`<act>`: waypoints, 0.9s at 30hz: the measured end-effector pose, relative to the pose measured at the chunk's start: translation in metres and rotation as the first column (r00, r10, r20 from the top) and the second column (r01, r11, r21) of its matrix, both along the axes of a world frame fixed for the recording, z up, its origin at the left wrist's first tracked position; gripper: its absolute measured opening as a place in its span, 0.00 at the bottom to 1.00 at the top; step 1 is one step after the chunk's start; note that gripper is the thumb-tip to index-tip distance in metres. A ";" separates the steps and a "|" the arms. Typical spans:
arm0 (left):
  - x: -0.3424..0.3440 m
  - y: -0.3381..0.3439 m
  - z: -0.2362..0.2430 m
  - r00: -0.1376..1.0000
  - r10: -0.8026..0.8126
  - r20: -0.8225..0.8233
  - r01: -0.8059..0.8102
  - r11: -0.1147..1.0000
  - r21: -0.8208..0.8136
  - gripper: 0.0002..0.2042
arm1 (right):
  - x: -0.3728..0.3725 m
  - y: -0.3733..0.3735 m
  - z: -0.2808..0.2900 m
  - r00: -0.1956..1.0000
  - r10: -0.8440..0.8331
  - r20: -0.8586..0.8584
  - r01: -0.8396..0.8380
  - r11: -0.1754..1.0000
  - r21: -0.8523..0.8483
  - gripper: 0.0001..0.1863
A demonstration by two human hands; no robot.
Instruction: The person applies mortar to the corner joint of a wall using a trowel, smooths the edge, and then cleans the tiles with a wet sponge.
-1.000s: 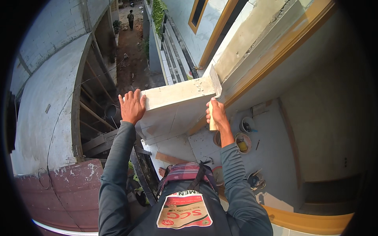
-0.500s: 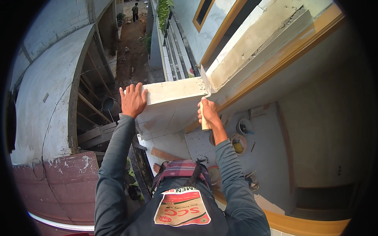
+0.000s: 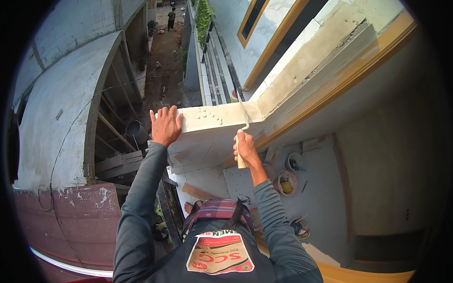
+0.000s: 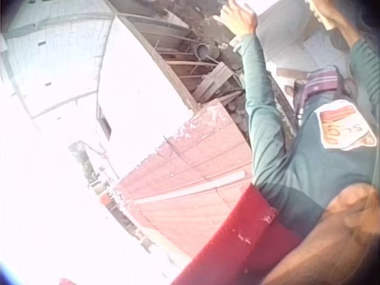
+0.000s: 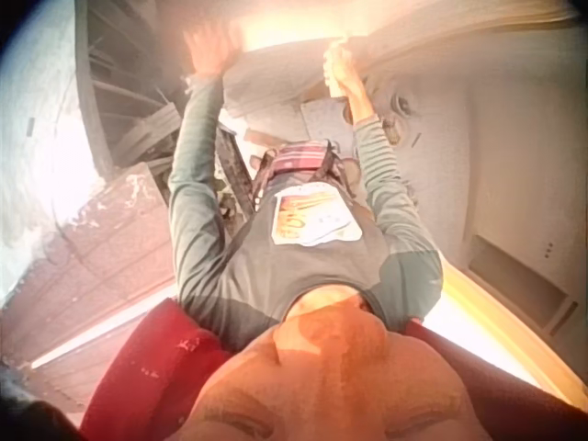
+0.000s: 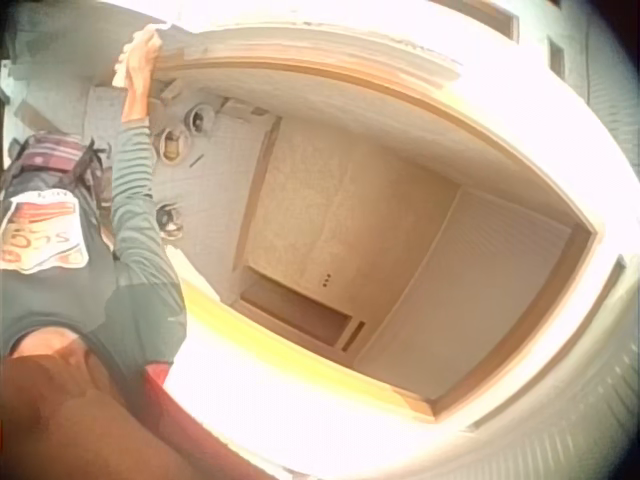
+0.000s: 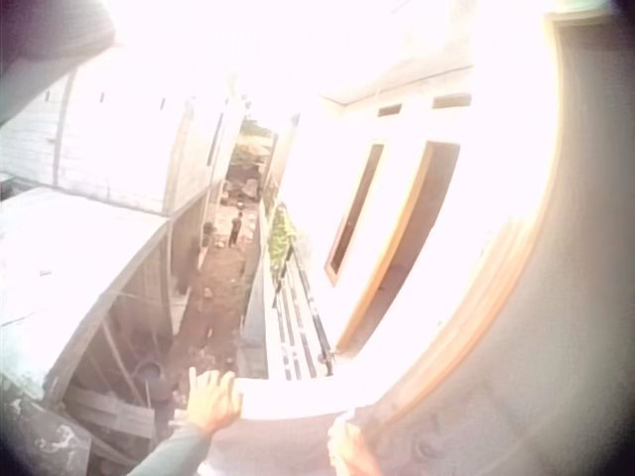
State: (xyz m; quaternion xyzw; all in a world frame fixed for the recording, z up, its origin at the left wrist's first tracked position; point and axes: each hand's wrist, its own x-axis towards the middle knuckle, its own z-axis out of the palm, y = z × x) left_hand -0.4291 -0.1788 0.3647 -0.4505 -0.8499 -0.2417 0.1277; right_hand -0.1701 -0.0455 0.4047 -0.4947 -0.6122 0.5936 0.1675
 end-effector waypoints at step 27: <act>-0.046 -0.055 -0.011 0.661 -0.341 0.669 -0.269 0.724 0.635 0.29 | -0.005 -0.016 0.028 0.896 0.015 -0.444 -0.184 0.922 -0.342 0.19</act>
